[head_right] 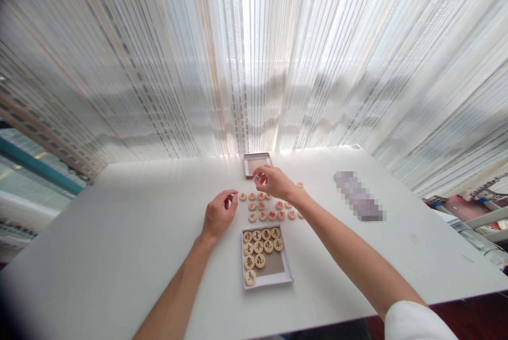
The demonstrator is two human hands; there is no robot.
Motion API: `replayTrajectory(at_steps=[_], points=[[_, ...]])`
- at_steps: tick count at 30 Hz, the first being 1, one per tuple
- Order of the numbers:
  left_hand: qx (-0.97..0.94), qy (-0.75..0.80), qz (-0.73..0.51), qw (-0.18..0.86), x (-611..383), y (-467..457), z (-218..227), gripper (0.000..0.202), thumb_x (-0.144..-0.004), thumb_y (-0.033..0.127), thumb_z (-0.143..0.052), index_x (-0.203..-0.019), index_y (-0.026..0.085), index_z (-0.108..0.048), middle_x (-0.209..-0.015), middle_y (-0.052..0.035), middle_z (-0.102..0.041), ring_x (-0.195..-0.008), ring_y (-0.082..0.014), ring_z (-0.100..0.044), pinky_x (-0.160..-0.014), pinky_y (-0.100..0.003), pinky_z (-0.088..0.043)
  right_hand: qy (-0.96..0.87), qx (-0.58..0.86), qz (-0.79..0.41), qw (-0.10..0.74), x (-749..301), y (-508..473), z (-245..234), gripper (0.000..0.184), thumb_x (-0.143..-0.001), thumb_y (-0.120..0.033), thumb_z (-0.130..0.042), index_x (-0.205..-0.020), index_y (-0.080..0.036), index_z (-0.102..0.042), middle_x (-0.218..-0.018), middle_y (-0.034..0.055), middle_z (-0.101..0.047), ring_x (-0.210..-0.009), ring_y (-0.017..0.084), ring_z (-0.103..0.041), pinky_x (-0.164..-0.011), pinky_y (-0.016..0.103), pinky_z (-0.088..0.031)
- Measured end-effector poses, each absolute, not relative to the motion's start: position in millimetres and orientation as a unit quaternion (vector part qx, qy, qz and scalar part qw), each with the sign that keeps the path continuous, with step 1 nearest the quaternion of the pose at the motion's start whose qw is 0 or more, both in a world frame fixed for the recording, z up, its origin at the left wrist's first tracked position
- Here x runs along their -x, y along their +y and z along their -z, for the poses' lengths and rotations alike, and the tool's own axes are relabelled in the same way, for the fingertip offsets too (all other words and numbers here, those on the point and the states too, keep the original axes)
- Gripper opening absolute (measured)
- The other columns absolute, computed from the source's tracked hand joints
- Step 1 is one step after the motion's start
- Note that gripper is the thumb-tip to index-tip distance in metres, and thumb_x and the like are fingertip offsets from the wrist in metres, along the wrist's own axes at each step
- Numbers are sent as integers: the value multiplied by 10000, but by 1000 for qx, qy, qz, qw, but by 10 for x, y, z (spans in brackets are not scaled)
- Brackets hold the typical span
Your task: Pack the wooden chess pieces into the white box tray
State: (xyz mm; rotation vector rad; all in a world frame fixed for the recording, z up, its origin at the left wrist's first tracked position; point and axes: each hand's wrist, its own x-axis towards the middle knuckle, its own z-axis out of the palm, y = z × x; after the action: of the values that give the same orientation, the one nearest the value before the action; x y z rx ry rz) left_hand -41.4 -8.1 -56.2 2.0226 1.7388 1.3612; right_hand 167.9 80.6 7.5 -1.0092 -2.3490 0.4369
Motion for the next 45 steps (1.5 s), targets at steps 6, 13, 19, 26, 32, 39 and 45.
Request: replayTrajectory(at_steps=[6, 13, 19, 26, 32, 39, 45], points=[[-692, 568, -437, 84, 366, -124, 499, 173, -951, 250, -545, -1016, 211, -700, -773, -2, -696, -602, -124, -562, -644, -242, -474, -830, 348, -245, 361, -1861, 454, -138, 182, -876, -232, -642, -1048, -193, -689, -1025, 58, -621, -774, 126, -686, -765, 275, -597], [-755, 489, -426, 94, 193, -329, 331, 178, -963, 257, -538, -1042, 215, -691, -865, -27, -740, -620, -127, -591, -680, -262, -505, -773, 344, -408, 342, -1938, 122, 31, 223, -899, -375, -657, -1029, -200, -703, -984, 59, -690, -827, 170, -690, -764, 315, -611], [-764, 482, -415, 110, 153, -369, 281, 159, -970, 295, -538, -917, 210, -660, -827, -25, -727, -602, -131, -592, -649, -270, -503, -684, 349, -538, 348, -1933, 12, 164, 305, -882, -424, -692, -1065, -181, -681, -813, 39, -722, -792, 182, -706, -745, 322, -597], [-787, 449, -407, 118, 122, -415, 243, 147, -924, 297, -620, -1055, 232, -638, -879, -8, -738, -589, -125, -584, -629, -268, -512, -616, 321, -619, 366, -1970, -59, 232, 289, -899, -431, -675, -1053, -188, -706, -871, 49, -748, -815, 202, -752, -820, 388, -630], [-787, 441, -412, 129, 72, -431, 252, 160, -926, 303, -624, -1074, 248, -656, -920, -5, -754, -591, -121, -582, -619, -274, -525, -608, 322, -629, 363, -1974, -111, 226, 309, -916, -424, -655, -1137, -213, -701, -958, 56, -752, -903, 216, -744, -895, 436, -627], [-747, 452, -431, 228, 83, -427, 247, 171, -898, 283, -656, -1062, 239, -670, -987, -21, -753, -600, -106, -585, -587, -248, -534, -598, 327, -634, 366, -1984, -155, 236, 348, -909, -399, -670, -1219, -243, -690, -1113, 72, -744, -1003, 245, -735, -937, 448, -615], [-705, 457, -436, 324, 81, -423, 229, 217, -896, 282, -663, -1103, 222, -661, -1012, -26, -736, -605, -86, -550, -543, -207, -495, -604, 322, -627, 371, -1986, -196, 201, 363, -906, -363, -686, -1244, -230, -676, -1042, 76, -760, -1007, 257, -733, -931, 456, -614]])
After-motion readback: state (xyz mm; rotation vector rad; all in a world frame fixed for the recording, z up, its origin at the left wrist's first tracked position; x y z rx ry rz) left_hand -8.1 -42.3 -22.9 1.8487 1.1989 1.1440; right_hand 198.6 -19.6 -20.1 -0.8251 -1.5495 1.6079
